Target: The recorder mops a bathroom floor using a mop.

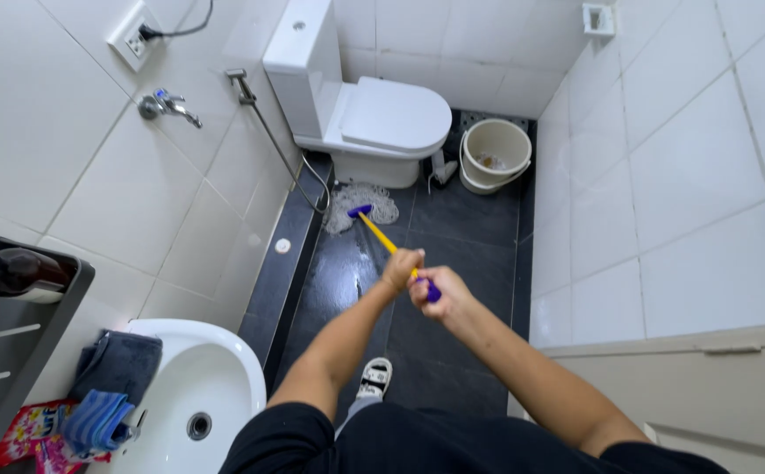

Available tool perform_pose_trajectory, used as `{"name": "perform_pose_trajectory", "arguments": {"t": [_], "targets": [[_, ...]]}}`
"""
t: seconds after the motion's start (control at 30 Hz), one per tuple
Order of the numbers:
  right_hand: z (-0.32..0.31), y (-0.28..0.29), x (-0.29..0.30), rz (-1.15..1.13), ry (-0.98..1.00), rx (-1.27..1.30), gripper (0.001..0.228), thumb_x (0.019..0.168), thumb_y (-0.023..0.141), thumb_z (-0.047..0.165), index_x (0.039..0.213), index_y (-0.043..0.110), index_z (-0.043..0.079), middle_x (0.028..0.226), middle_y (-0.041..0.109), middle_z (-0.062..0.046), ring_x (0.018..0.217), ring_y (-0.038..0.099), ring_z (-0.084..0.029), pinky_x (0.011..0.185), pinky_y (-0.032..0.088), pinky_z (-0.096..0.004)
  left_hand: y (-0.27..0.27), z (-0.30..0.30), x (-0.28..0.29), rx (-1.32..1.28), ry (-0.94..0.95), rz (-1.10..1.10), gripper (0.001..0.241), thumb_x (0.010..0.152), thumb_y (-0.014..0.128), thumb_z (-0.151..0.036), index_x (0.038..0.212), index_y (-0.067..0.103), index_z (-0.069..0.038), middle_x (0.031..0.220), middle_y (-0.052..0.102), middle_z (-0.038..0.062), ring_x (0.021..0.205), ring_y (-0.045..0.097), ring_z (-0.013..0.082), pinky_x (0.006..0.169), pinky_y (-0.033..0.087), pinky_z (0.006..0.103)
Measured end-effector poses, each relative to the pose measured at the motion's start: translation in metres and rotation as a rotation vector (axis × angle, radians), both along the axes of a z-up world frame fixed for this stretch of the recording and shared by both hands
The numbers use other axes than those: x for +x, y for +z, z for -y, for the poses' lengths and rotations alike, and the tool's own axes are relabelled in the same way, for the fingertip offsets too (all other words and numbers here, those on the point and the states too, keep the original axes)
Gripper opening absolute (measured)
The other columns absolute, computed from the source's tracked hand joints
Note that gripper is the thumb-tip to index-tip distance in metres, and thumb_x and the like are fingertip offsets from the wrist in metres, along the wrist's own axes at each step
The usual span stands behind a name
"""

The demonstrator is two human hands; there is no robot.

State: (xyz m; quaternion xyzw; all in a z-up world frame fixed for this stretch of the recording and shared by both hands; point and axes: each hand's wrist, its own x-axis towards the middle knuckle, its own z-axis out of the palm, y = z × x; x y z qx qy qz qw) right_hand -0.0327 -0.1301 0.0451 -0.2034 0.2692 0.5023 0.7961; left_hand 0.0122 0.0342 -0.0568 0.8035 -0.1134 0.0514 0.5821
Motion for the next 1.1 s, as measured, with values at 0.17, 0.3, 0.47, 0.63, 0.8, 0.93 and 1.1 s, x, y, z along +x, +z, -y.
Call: {"name": "perform_pose_trajectory", "arguments": {"t": [0.17, 0.3, 0.47, 0.63, 0.8, 0.93, 1.1], "targets": [[0.027, 0.041, -0.07, -0.009, -0.056, -0.142, 0.014, 0.097, 0.056, 0.013, 0.091, 0.055, 0.001, 0.065, 0.05, -0.001, 0.044, 0.044, -0.006, 0.037, 0.037, -0.019, 0.016, 0.022, -0.051, 0.273, -0.197, 0.297, 0.035, 0.095, 0.056, -0.03, 0.074, 0.067, -0.004, 0.066, 0.066, 0.014, 0.062, 0.067, 0.0323, 0.059, 0.05, 0.043], [0.057, 0.098, -0.112, -0.004, -0.129, -0.419, 0.02, 0.098, 0.049, 0.014, 0.115, 0.057, 0.007, 0.075, 0.054, -0.005, 0.046, 0.041, -0.003, 0.036, 0.033, -0.017, 0.07, 0.066, -0.098, 0.083, -0.257, -0.09, 0.042, 0.095, 0.054, -0.034, 0.068, 0.07, -0.005, 0.063, 0.066, 0.016, 0.067, 0.07, 0.034, 0.067, 0.053, 0.0444], [0.049, 0.081, -0.071, 0.094, -0.158, -0.398, 0.019, 0.1, 0.048, 0.011, 0.119, 0.053, 0.007, 0.079, 0.056, -0.006, 0.048, 0.043, -0.003, 0.037, 0.036, -0.017, 0.025, 0.06, -0.043, 0.294, -0.172, 0.204, 0.045, 0.099, 0.048, -0.033, 0.068, 0.067, -0.006, 0.069, 0.067, 0.016, 0.069, 0.068, 0.0365, 0.064, 0.051, 0.0454], [0.053, 0.055, -0.051, 0.082, -0.117, -0.232, 0.009, 0.102, 0.049, 0.011, 0.103, 0.05, 0.003, 0.076, 0.054, -0.004, 0.05, 0.044, -0.004, 0.039, 0.04, -0.019, 0.007, 0.06, -0.028, 0.109, -0.104, 0.033, 0.041, 0.098, 0.051, -0.029, 0.067, 0.065, -0.006, 0.067, 0.066, 0.015, 0.064, 0.068, 0.0354, 0.061, 0.053, 0.044], [0.115, 0.12, -0.097, 0.043, -0.054, -0.44, 0.017, 0.103, 0.05, 0.018, 0.104, 0.051, 0.001, 0.074, 0.053, -0.005, 0.048, 0.043, -0.005, 0.039, 0.038, -0.018, 0.077, 0.129, -0.092, 0.084, -0.002, -0.115, 0.043, 0.093, 0.053, -0.032, 0.063, 0.066, -0.004, 0.063, 0.066, 0.016, 0.061, 0.067, 0.0334, 0.062, 0.051, 0.0439], [0.152, 0.131, -0.113, 0.042, -0.038, -0.491, 0.017, 0.101, 0.046, 0.012, 0.115, 0.056, 0.01, 0.075, 0.056, -0.006, 0.048, 0.042, -0.004, 0.038, 0.034, -0.016, 0.066, 0.169, -0.114, 0.149, -0.065, 0.056, 0.046, 0.097, 0.051, -0.034, 0.063, 0.065, -0.005, 0.066, 0.066, 0.016, 0.067, 0.066, 0.0329, 0.065, 0.05, 0.0437], [0.149, 0.057, -0.066, 0.117, -0.02, -0.313, 0.011, 0.102, 0.047, 0.018, 0.107, 0.051, 0.008, 0.074, 0.056, -0.004, 0.047, 0.044, -0.003, 0.038, 0.036, -0.017, 0.006, 0.153, -0.059, 0.221, 0.01, 0.203, 0.043, 0.097, 0.052, -0.031, 0.067, 0.067, -0.004, 0.067, 0.065, 0.016, 0.065, 0.066, 0.0355, 0.061, 0.049, 0.0451]]}}
